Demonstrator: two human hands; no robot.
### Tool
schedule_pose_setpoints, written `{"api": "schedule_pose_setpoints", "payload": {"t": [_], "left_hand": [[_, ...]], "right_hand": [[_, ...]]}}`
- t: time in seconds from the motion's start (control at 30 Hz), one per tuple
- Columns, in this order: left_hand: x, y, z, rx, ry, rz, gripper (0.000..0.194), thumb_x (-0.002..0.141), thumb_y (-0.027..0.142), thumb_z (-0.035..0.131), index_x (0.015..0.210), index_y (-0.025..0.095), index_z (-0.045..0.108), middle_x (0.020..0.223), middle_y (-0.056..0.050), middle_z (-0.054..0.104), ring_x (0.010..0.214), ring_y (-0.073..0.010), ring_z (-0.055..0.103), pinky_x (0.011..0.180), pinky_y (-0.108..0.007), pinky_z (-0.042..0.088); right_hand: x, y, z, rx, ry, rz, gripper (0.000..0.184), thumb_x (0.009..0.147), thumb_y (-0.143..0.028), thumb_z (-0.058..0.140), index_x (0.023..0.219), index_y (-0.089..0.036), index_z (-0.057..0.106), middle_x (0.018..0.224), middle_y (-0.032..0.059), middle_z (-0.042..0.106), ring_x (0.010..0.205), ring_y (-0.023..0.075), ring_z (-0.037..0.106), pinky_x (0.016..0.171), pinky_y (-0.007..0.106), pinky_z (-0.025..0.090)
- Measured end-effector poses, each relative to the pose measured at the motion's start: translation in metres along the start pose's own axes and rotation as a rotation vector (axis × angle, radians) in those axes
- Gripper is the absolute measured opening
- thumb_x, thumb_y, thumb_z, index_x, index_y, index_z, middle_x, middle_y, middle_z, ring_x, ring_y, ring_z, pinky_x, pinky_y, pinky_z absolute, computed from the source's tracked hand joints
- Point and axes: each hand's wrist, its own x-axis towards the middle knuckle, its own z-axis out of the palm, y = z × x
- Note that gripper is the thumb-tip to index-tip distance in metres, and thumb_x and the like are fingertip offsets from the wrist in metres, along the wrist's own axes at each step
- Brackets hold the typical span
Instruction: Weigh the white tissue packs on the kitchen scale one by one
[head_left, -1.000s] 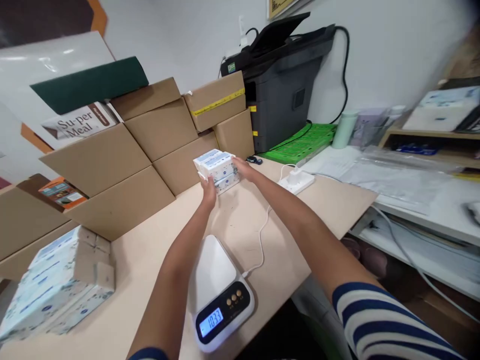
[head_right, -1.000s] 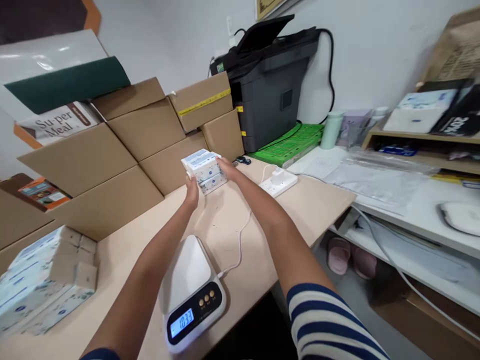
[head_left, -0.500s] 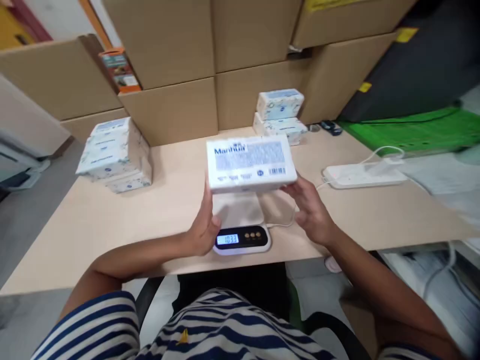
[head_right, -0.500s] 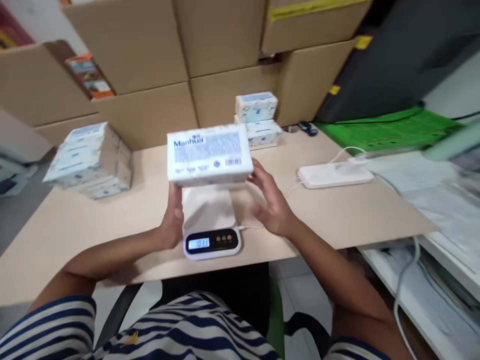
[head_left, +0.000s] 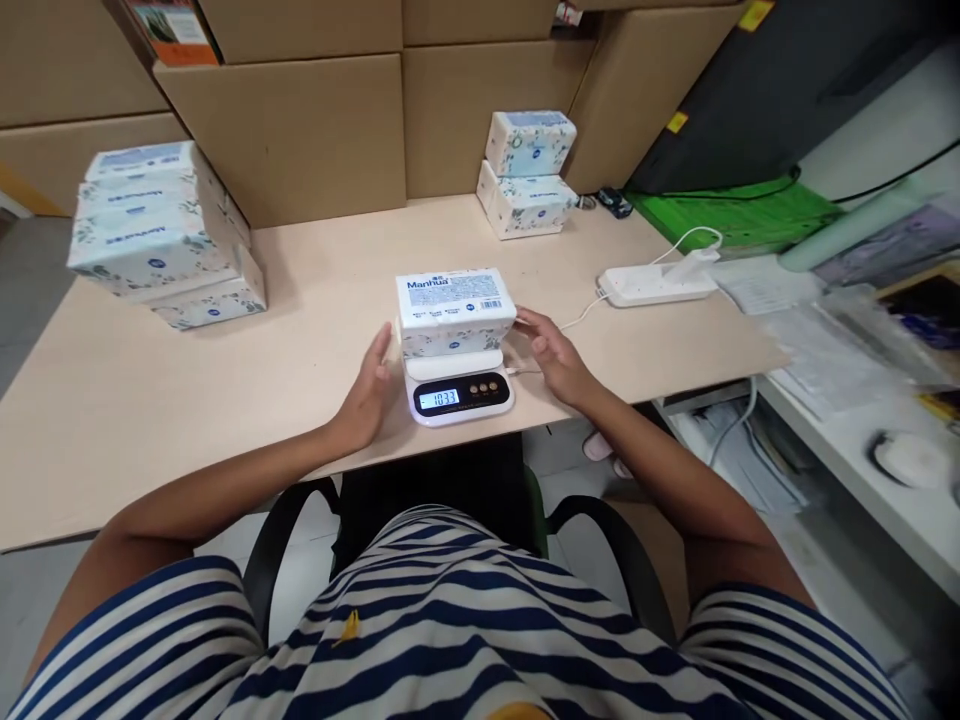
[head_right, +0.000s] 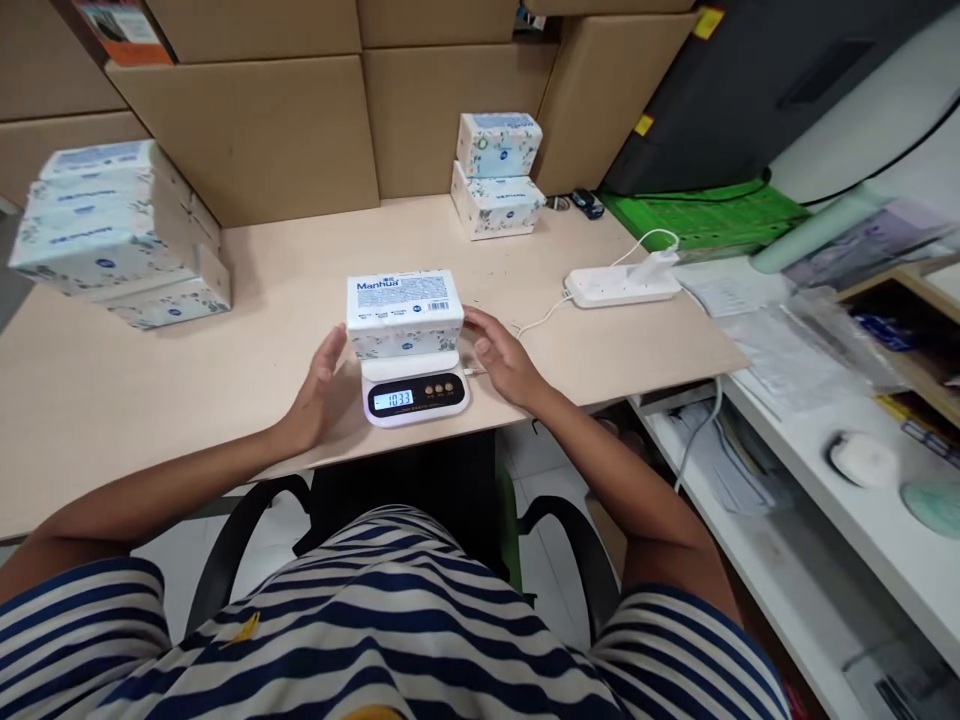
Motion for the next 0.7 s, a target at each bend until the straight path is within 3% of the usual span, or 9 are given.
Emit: {"api": "schedule_pose_setpoints", "payload": {"t": [0.1,0.17,0.27,0.43,0.63,0.7], "left_hand": [[0.017,-0.019,-0.011,0.037,-0.035,0.107,0.1,0.1,0.096,0.045,0.18,0.038,0.031,0.197,-0.007,0.015,0.185,-0.0405,0.006,0.151,-0.066,0.01],[0.026,-0.029,-0.014,0.042,-0.005,0.092,0.098,0.102,0.096,0.036,0.181,0.039,0.027,0.198,-0.007,0.01,0.185,-0.0389,0.002,0.151,-0.064,0.006],[0.03,-0.035,-0.015,0.053,-0.008,0.07,0.093,0.105,0.093,0.029,0.182,0.039,0.026,0.198,-0.007,0.012,0.185,-0.0369,0.002,0.15,-0.063,0.007],[0.021,-0.035,-0.015,0.095,-0.035,0.058,0.087,0.109,0.088,0.026,0.182,0.039,0.028,0.197,-0.007,0.018,0.184,-0.0368,0.01,0.15,-0.062,0.012],[0.023,-0.04,-0.014,0.12,-0.09,0.121,0.083,0.113,0.082,0.017,0.184,0.038,0.024,0.197,-0.004,0.021,0.183,-0.0394,0.013,0.149,-0.065,0.018],[0.024,-0.041,-0.014,0.124,-0.105,0.128,0.083,0.113,0.082,0.015,0.183,0.04,0.024,0.197,-0.002,0.02,0.183,-0.0398,0.013,0.149,-0.066,0.019]], "right_hand": [[0.012,0.021,-0.013,-0.085,0.139,-0.047,0.083,0.101,-0.096,0.045,0.159,-0.038,0.062,0.17,0.0125,0.062,0.153,0.0383,0.066,0.13,0.067,0.053],[0.019,0.036,-0.021,-0.176,0.256,-0.058,0.08,0.103,-0.094,0.04,0.16,-0.041,0.061,0.167,0.0115,0.063,0.147,0.0385,0.07,0.126,0.068,0.056],[0.025,0.051,-0.027,-0.326,0.387,-0.123,0.08,0.107,-0.092,0.032,0.16,-0.04,0.061,0.16,0.0117,0.064,0.139,0.0372,0.074,0.123,0.068,0.057],[0.016,0.053,-0.031,-0.464,0.54,-0.232,0.075,0.112,-0.082,0.025,0.151,-0.034,0.067,0.146,0.0147,0.065,0.128,0.0349,0.075,0.114,0.066,0.063],[0.011,0.05,-0.034,-0.419,0.591,-0.328,0.061,0.116,-0.071,0.032,0.138,-0.029,0.071,0.133,0.0109,0.067,0.122,0.031,0.074,0.104,0.062,0.067],[0.009,0.047,-0.033,-0.45,0.602,-0.305,0.06,0.117,-0.068,0.033,0.132,-0.026,0.073,0.129,0.0121,0.07,0.125,0.0324,0.073,0.111,0.065,0.064]]}}
